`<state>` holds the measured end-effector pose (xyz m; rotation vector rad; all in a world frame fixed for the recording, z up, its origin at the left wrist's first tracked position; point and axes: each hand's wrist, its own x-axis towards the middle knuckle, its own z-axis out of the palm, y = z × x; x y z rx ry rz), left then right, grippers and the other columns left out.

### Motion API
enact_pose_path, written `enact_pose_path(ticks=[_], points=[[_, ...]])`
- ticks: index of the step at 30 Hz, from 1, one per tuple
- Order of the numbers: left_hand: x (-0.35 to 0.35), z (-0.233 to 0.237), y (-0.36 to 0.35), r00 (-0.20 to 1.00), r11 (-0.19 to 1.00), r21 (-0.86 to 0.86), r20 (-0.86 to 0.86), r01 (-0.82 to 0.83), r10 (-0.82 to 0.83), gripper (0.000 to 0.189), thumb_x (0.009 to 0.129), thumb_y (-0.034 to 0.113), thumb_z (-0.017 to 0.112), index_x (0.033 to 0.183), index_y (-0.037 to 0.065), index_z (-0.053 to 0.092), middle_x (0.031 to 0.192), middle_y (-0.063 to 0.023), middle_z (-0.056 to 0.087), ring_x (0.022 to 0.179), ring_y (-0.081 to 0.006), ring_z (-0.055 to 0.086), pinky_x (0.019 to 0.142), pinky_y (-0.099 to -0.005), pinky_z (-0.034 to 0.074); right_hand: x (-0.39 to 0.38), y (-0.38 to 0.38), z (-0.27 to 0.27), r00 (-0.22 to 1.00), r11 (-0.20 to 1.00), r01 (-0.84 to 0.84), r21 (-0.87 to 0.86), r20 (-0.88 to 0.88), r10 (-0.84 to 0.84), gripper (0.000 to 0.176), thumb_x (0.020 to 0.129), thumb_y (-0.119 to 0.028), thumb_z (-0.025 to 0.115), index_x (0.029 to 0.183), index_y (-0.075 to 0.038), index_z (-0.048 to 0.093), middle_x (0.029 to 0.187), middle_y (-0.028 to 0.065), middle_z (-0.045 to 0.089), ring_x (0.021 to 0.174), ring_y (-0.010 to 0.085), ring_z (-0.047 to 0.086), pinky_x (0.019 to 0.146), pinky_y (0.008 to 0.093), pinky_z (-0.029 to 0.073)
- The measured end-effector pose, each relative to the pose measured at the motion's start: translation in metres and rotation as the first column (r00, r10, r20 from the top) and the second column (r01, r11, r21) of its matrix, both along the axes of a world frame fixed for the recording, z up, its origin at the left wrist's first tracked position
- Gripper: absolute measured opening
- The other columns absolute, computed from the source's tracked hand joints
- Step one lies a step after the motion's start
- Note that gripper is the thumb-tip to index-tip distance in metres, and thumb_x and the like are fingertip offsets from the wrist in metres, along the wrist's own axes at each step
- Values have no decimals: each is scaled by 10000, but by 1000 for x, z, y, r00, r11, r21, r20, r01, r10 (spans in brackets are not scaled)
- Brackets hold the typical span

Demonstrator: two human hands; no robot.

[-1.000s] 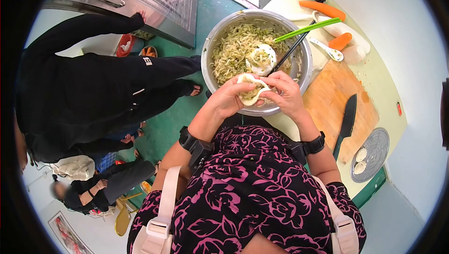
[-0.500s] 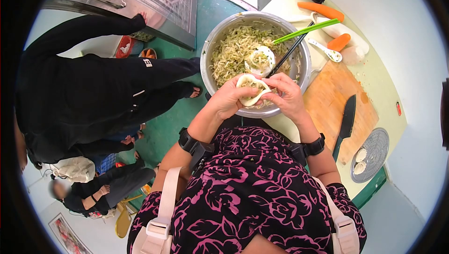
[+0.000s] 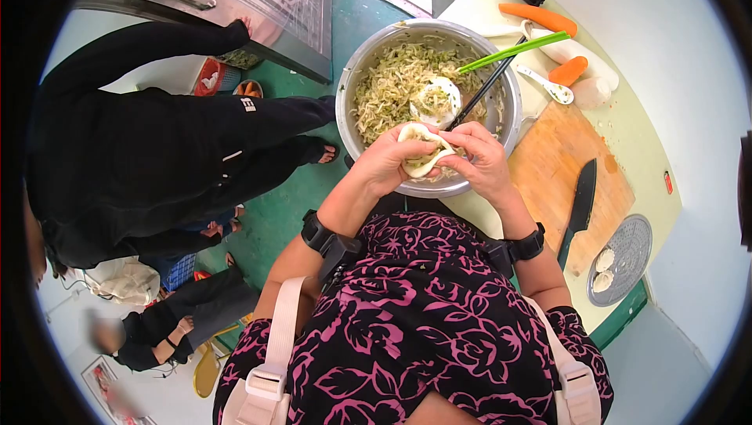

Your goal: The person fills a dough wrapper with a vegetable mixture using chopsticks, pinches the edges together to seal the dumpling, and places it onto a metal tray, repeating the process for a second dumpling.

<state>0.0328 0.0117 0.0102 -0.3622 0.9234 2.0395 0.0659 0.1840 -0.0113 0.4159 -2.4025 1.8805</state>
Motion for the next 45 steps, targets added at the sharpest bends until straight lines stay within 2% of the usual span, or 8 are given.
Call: enact_pose_path(ticks=[13, 19, 25, 28, 31, 34, 37, 45], points=[[1, -8, -1, 999, 996, -86, -32, 31, -34, 231, 681, -56, 540, 897, 18, 508, 817, -99, 558, 638, -186, 575, 547, -302, 510, -1, -1, 2, 996, 998, -34, 51, -75, 38, 309, 638, -125, 681, 928, -43, 614, 790, 49, 526, 750, 181, 498, 657, 278, 411], [2, -4, 1, 1000, 996, -83, 3, -14, 14, 234, 702, -31, 540, 928, 19, 511, 863, -108, 561, 718, -202, 590, 597, -330, 529, 0, -4, -5, 998, 999, 33, -23, -45, -34, 213, 650, -74, 665, 853, -33, 615, 767, 57, 530, 722, 184, 502, 628, 277, 412], [0, 0, -4, 999, 990, 140, 43, -11, 5, 327, 788, 95, 477, 1099, 3, 440, 1029, -152, 519, 941, -255, 540, 772, -415, 486, 0, -1, -5, 985, 992, 121, 20, -125, -118, 140, 660, -35, 649, 793, -21, 607, 714, 56, 539, 687, 182, 513, 611, 277, 415], [-2, 3, -4, 982, 947, 307, 185, -96, 39, 359, 806, 114, 452, 1141, -5, 401, 1099, -173, 474, 1006, -273, 504, 830, -448, 447, 3, -1, -7, 991, 990, 129, -51, -32, -131, 206, 651, -67, 666, 845, -27, 609, 772, 65, 542, 716, 182, 516, 620, 276, 419], [-2, 4, -4, 982, 956, 269, 174, -118, 72, 373, 812, 90, 427, 1169, -5, 373, 1139, -182, 447, 1022, -286, 493, 841, -449, 440, 3, -2, 4, 989, 978, 149, -144, 42, -144, 304, 637, -98, 685, 922, -36, 601, 852, 74, 530, 773, 187, 508, 666, 274, 417], [0, 5, -4, 991, 974, 202, 106, -103, 83, 384, 818, 78, 405, 1188, -9, 347, 1143, -182, 445, 1009, -290, 502, 836, -449, 442, 1, 5, 2, 999, 998, -7, -65, 43, 10, 384, 624, -127, 696, 982, -44, 584, 908, 71, 510, 842, 196, 488, 730, 279, 400], [1, 2, -5, 999, 990, 135, 21, -31, 28, 387, 817, 58, 389, 1195, -7, 335, 1130, -178, 450, 976, -289, 520, 819, -440, 456, -4, 5, 7, 999, 999, -50, 3, 17, 50, 382, 626, -136, 691, 982, -45, 586, 898, 58, 508, 873, 198, 473, 766, 291, 381], [6, 2, -4, 1000, 1000, 5, -15, -26, 26, 317, 808, 39, 387, 1123, 5, 367, 1048, -153, 490, 886, -257, 557, 766, -391, 488, -6, 1, 7, 995, 993, -96, 73, -2, 96, 347, 629, -154, 680, 946, -42, 595, 858, 66, 514, 849, 213, 478, 744, 299, 390]])
